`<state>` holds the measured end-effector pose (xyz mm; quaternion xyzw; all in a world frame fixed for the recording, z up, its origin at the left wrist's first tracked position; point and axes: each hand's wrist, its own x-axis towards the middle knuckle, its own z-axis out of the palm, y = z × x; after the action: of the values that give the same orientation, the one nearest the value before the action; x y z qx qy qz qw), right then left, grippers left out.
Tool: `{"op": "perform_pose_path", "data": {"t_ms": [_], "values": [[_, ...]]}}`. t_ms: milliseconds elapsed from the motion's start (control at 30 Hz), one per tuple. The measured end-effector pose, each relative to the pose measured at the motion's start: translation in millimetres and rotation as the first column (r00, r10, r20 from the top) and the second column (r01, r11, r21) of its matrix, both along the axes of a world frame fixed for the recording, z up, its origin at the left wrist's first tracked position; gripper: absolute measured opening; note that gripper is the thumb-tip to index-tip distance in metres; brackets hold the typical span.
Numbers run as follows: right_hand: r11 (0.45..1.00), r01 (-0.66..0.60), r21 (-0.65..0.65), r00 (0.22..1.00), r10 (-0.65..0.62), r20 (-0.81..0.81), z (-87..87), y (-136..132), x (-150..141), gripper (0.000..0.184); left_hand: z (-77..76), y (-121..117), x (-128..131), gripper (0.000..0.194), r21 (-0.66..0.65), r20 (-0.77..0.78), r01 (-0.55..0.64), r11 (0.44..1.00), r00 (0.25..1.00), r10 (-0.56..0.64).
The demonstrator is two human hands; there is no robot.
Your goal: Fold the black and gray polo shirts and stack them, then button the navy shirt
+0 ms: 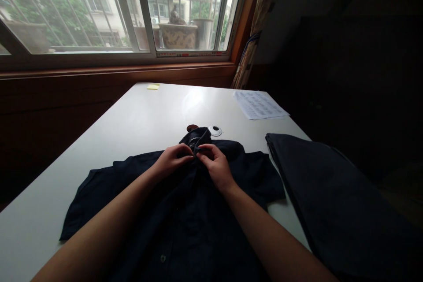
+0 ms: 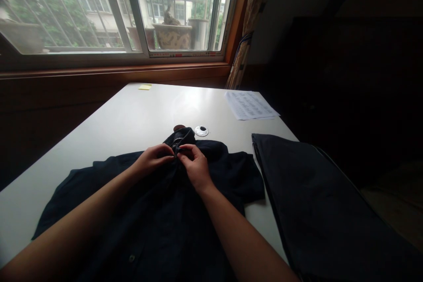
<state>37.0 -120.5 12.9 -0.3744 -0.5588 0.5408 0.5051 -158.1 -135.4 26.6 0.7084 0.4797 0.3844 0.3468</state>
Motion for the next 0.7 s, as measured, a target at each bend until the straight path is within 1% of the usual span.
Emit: {"op": "perform_pose_path", "data": {"t_ms": [200, 467, 700], "values": [[1.000, -0.018, -0.024, 1.000, 0.017, -0.015, -2.5, 0.3, 0.6, 0.024, -1.2, 1.6, 0.6, 0.022, -0.007, -0.005, 0.012, 1.000, 1.000, -0.012], [0.996, -0.026, -0.085, 0.999, 0.024, -0.033, -1.0, 0.0, 2.5, 0.026, -0.5, 1.2, 2.7, 0.022, -0.009, 0.000, -0.012, 1.000, 1.000, 0.012], [0.996, -0.039, -0.077, 0.998, 0.035, -0.054, 0.0, 1.6, 4.0, 0.027, -1.9, -0.4, 5.6, 0.018, 0.028, -0.018, -0.047, 0.999, 0.999, 0.048]]}}
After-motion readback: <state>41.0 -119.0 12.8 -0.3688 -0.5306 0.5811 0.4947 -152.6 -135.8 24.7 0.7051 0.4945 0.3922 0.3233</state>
